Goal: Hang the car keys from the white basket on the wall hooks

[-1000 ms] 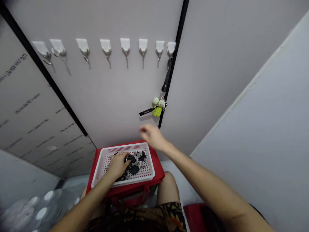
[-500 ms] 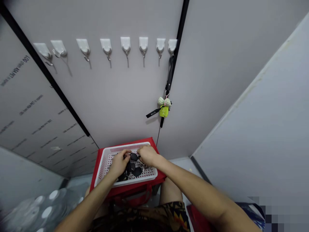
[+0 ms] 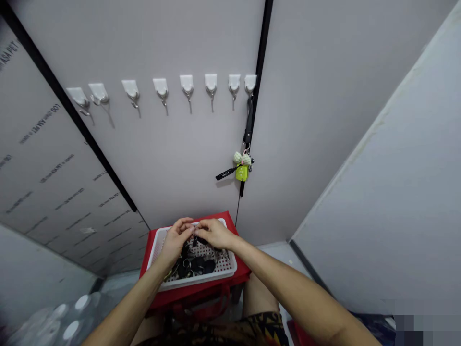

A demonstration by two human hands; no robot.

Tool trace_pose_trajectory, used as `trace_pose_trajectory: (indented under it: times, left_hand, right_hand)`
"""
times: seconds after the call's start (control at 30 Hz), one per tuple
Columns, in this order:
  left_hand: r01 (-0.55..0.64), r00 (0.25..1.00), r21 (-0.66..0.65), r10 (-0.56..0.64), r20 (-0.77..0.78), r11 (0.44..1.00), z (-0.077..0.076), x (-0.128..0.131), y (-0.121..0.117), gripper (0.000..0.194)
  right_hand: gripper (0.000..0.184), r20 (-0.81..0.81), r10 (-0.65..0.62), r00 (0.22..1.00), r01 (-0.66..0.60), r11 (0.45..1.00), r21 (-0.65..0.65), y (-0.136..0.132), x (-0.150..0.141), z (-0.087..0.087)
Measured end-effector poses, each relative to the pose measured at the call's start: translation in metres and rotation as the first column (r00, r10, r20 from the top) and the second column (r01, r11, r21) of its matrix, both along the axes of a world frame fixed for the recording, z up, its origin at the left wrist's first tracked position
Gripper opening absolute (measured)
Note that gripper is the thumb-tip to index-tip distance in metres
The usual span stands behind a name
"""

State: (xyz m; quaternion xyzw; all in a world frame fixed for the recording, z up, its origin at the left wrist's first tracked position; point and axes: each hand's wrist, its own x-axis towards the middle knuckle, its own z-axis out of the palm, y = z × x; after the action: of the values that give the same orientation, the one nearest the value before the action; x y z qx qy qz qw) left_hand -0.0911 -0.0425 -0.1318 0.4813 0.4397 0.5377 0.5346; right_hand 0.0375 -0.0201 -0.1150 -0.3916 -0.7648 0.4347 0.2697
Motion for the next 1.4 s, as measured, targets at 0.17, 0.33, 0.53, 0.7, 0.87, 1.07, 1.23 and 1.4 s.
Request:
trace_pose_trajectory:
  times: [0.17,0.33,0.53,0.7,0.87,1.07,1.23,1.4]
  left_hand:
    - [0.055,0.995,-0.035,-0.057,-0.077,0.998,0.012,0.001,0.004,0.015]
    - [0.029,0.979,0.036,-0.021,-0.202,0.999,0.03,0.0,0.016,0.007]
    - [0.1,0.987,0.195,-0.073,-0.14,0.976,0.099,0.024,0.04,0.011]
    - [0.124,0.987,0.5,-0.054,-0.153,0.857,0.179,0.057,0.065,0.031]
    - [0.049,0.956,0.549,0.12,-0.268,0.835,0.208,0.072,0.076,0.037]
    - [0.068,0.975,0.453,0.038,-0.22,0.889,0.182,0.08,0.088,0.046]
    - [0.101,0.923,0.227,-0.006,-0.384,0.969,0.112,0.08,0.11,0.043]
    - [0.17,0.79,0.144,-0.047,-0.611,0.975,0.02,0.067,0.085,0.034]
  right_hand:
    - [0.018,-0.187,-0.174,0.967,0.156,0.982,-0.107,0.004,0.001,0.015]
    - [0.014,-0.207,-0.227,0.952,0.221,0.974,-0.053,0.013,0.017,0.046]
    - [0.017,-0.41,-0.318,0.855,0.342,0.94,-0.016,0.037,0.037,0.124]
    - [0.015,-0.653,-0.35,0.672,0.533,0.841,0.099,0.062,0.043,0.189]
    - [0.008,-0.725,-0.452,0.519,0.724,0.684,0.092,0.091,0.05,0.232]
    - [0.015,-0.64,-0.578,0.507,0.851,0.454,0.264,0.109,0.05,0.225]
    - [0.024,-0.534,-0.646,0.546,0.819,0.28,0.5,0.074,0.071,0.087]
    - [0.027,-0.363,-0.835,0.413,0.896,0.302,0.326,0.033,0.123,-0.03]
